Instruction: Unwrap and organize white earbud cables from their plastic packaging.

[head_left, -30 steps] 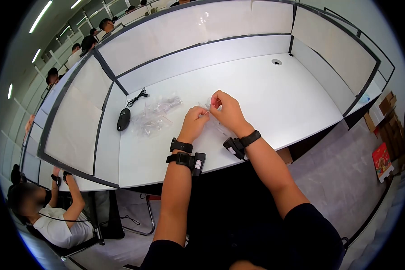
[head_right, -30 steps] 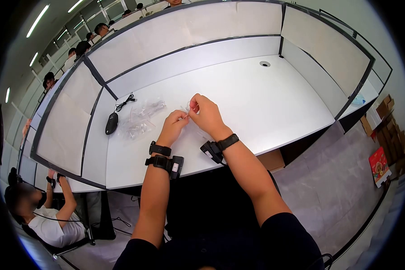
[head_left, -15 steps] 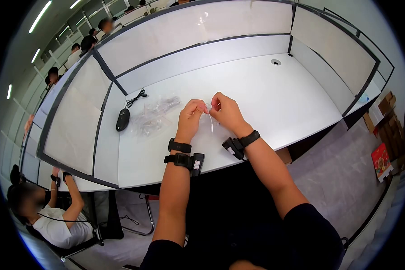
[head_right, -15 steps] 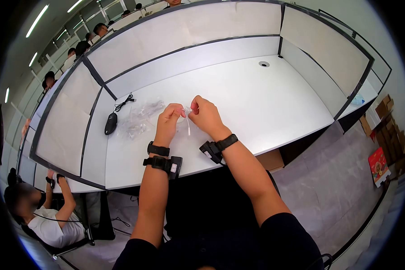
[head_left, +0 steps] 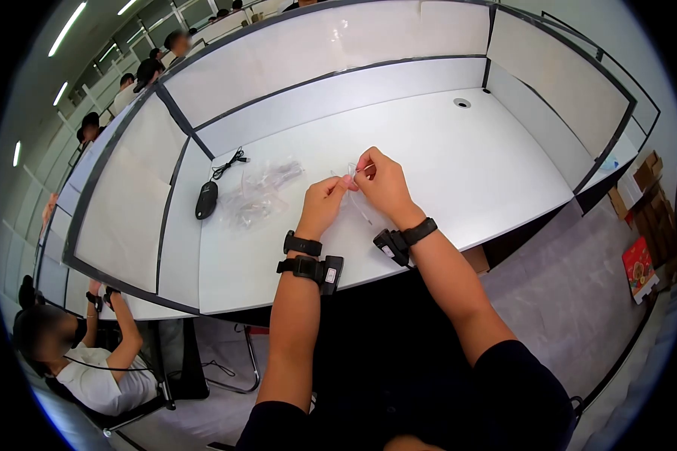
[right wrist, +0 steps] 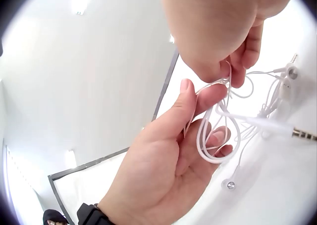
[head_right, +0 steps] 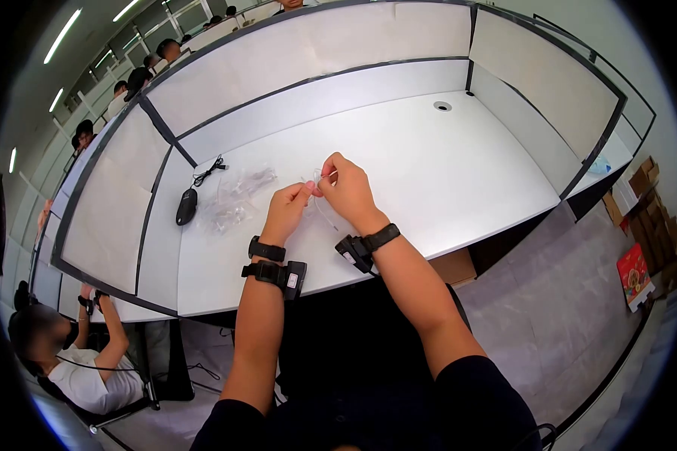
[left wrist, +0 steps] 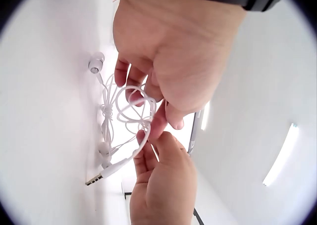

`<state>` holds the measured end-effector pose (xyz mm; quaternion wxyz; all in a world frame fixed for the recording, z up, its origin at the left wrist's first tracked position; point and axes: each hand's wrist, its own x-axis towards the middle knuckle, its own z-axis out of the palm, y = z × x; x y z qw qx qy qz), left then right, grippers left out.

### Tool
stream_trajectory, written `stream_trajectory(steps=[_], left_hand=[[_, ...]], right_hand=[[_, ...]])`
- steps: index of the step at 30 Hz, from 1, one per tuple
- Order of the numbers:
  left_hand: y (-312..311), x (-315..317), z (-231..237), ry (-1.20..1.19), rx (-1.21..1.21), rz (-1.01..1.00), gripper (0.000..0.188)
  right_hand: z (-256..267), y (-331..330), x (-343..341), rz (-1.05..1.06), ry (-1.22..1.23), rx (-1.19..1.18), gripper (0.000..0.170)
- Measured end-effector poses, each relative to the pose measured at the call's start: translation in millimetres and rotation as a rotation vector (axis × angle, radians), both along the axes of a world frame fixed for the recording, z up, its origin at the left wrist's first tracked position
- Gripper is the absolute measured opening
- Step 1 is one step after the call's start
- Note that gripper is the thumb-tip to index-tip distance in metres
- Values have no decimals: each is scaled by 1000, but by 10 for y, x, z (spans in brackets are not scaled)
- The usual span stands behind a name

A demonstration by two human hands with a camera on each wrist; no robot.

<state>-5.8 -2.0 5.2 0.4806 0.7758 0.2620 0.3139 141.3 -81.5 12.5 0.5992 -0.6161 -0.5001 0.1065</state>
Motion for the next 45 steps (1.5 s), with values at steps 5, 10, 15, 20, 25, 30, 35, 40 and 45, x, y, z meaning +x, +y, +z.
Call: stream_trajectory(steps=[5,10,15,20,25,30,35,40,45], left_hand=[[28,-6,22,-246,-20,-78,33],[129,-60,11,-520,-214,-23,30],[265,-131,-51,-884,-520,-182,30],[323,-119,-110,-915,-565,-105,37],[284,-164,-45,-870,-565,-317,40],[69,-163,145,-732,-635,-368,35],[59,-151,122,-737,-583,-312,36],[183,-187,84,-983,-644,-325,36],[108,-203,173,-654,-680,-207,34]], right_hand=[[-31,30,24,-42,-16,80,14],[-60,55,55,-80,-33,74,16],[-73,61,49,-103,-17,46,15],[-152,89,89,-21,97,95,11],[-93,52,82,-38,189,83,9],[-16,28,57,-111,185,87,19],[-233,149,157,-164,27,13,20],[-169,98,178,-179,40,-58,21],[-35,36,98,-100,217,-12,20]])
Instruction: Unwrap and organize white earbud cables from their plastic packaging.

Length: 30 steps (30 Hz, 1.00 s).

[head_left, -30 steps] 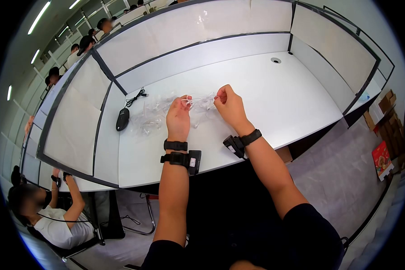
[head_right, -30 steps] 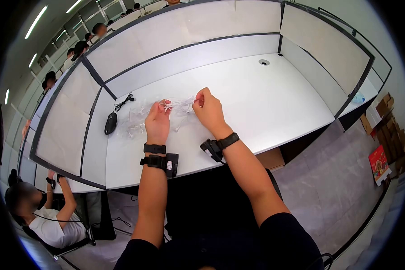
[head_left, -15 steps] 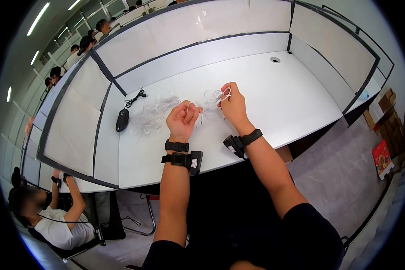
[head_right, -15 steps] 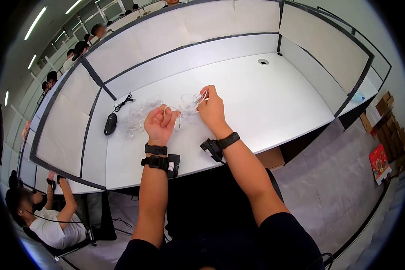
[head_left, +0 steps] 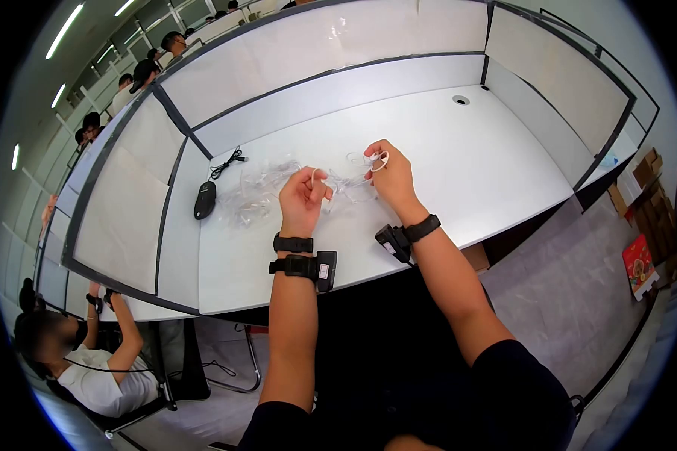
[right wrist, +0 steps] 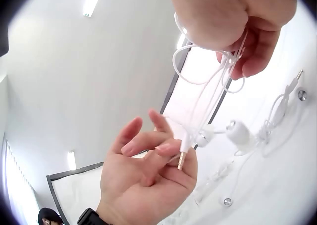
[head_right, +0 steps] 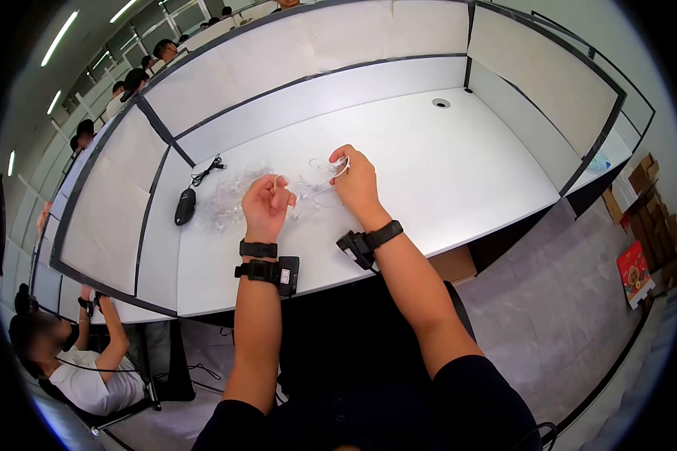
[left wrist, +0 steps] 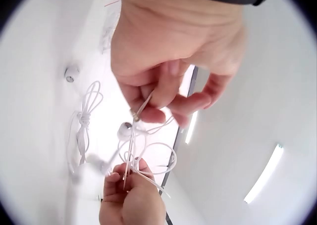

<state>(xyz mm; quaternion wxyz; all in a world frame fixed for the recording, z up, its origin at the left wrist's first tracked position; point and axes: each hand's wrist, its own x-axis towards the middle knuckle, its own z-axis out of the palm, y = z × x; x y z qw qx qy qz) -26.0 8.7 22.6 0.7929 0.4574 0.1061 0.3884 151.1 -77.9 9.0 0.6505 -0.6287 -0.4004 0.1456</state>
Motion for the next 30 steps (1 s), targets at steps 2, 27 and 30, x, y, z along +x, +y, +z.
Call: stream_trajectory(steps=[2,27,30], left_hand=[[-64,26,41,168,31,12,32],[-128,35,54,133,339,46,26],[-43,-41,-1,-76,244,-1,26]], right_hand=[[25,-15,0,36,80,62,17],[6,55,169,93,618,273,5],[-115,107,225,188,607,253,7]])
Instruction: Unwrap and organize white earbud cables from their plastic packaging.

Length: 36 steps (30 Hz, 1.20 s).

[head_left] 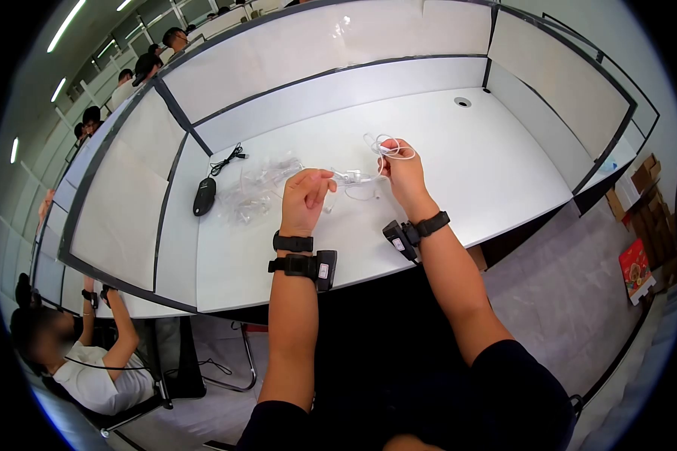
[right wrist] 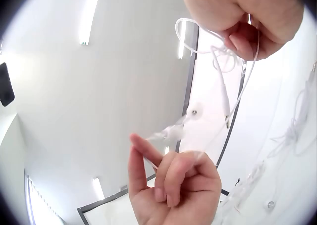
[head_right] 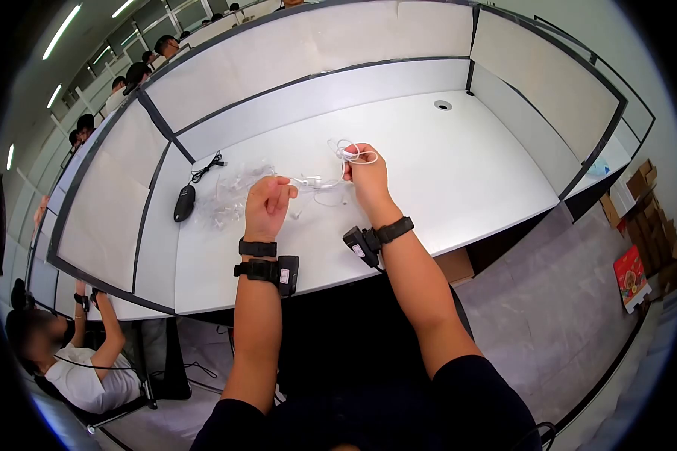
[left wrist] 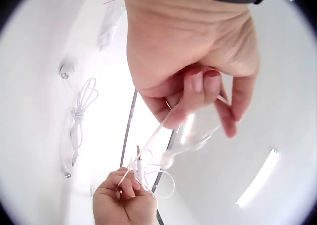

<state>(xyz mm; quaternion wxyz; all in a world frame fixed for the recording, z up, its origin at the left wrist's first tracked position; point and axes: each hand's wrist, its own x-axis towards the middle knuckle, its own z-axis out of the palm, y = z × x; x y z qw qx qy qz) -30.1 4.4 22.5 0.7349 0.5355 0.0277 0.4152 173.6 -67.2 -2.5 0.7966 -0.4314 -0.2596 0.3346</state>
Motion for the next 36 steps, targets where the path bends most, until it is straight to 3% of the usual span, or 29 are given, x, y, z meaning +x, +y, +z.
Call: stream_trajectory(steps=[3,4,8,11,17,20,23,28,31,33,36], left_hand=[[128,-35,-110,-341,-180,-211,25],[134,-34,-102,-371,-132,-149,30],[107,-80,-13,-461,-365,-62,28],[193,-147,-51,-544,-471,-138,22],[121,-184,69,-454,-381,13,38],[159,-196,65,-454,-433,36,37],[262,-179,-12,-249,-489,58,34],[128,-46,5,52,-320,-128,30],[-4,-23,60,201,-86,-316,35],[18,-32,51,266,117,-607,49],[-100,-26,85,335,179,-874,55]], right_hand=[[-35,-23,70,87,94,13,9],[-24,-27,74,87,116,21,10],[38,-76,61,86,197,60,13],[73,-84,49,97,251,94,13],[226,-178,-29,92,44,205,21],[272,-213,-16,172,34,228,24],[265,-204,-7,249,45,255,24],[240,-171,-38,339,53,290,22],[257,-190,-53,381,59,323,23],[257,-170,-76,294,-5,282,23],[296,-181,-111,288,84,325,22]])
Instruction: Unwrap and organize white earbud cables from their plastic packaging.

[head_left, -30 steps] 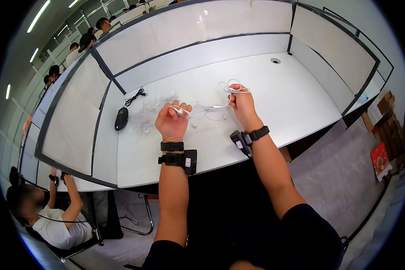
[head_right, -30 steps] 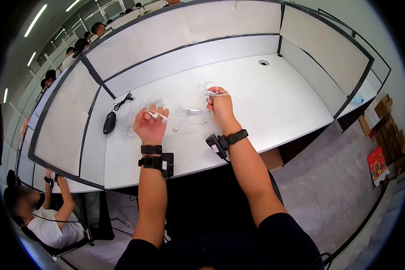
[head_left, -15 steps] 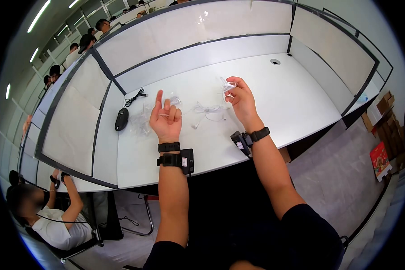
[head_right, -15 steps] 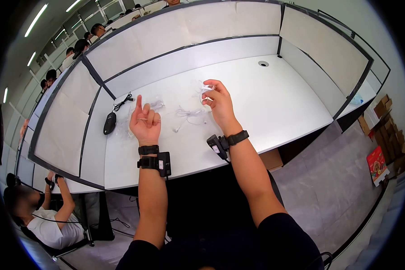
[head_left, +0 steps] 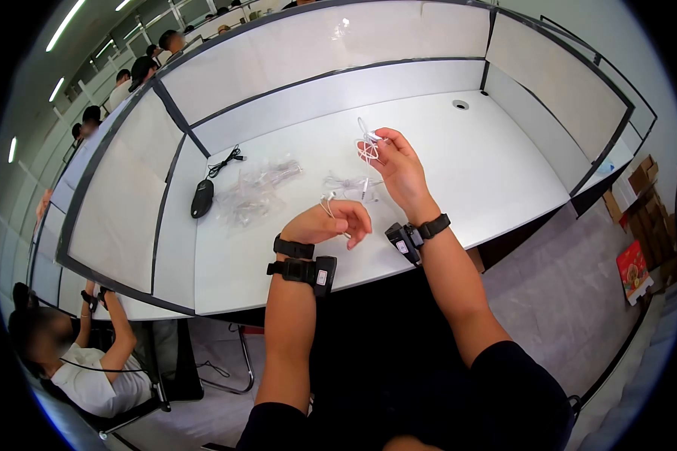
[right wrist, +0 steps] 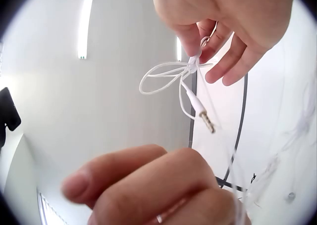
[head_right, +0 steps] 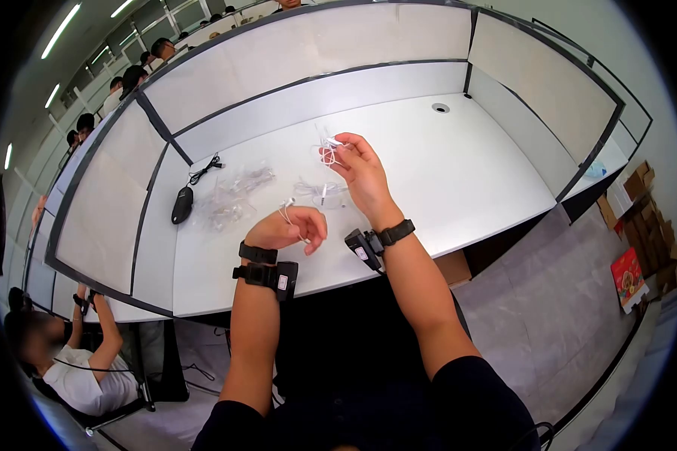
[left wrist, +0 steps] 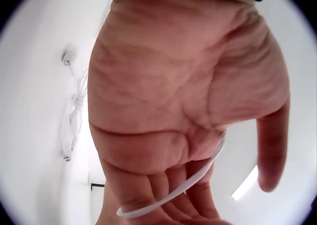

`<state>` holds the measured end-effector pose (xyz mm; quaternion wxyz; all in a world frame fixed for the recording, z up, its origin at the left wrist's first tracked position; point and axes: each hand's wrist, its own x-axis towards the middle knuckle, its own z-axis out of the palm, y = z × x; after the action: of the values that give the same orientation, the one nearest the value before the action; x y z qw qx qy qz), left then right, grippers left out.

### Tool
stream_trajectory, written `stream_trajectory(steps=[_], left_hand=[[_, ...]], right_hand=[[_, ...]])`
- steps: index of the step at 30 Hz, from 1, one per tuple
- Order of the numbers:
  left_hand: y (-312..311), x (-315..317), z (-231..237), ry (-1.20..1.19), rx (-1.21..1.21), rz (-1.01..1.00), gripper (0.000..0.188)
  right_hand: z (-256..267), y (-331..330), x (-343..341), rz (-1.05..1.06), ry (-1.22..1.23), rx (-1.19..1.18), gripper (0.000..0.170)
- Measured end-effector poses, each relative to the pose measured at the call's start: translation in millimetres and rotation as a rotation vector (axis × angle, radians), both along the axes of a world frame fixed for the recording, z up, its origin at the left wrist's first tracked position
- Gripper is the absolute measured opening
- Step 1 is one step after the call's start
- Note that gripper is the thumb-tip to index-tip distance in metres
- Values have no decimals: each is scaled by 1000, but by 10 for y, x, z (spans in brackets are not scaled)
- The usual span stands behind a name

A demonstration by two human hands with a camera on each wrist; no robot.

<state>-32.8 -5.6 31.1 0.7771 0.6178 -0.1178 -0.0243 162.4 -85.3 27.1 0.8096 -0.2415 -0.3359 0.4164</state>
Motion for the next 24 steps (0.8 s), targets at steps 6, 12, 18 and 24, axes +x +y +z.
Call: stream_trajectory(steps=[6,12,18,24], left_hand=[[-81,111,-55,24,84,-74,55],[-31,193,-148,-138,-116,293,46],[123,178,-260,-26,-245,633,46],[31,15,-11,194,48,84,45]], right_hand=[[-23,10,35,17,119,-40,22],[74,-90,68,-88,121,-108,21],[-6,-60,142,96,92,37,23],[54,-96,88,202,76,31,29]])
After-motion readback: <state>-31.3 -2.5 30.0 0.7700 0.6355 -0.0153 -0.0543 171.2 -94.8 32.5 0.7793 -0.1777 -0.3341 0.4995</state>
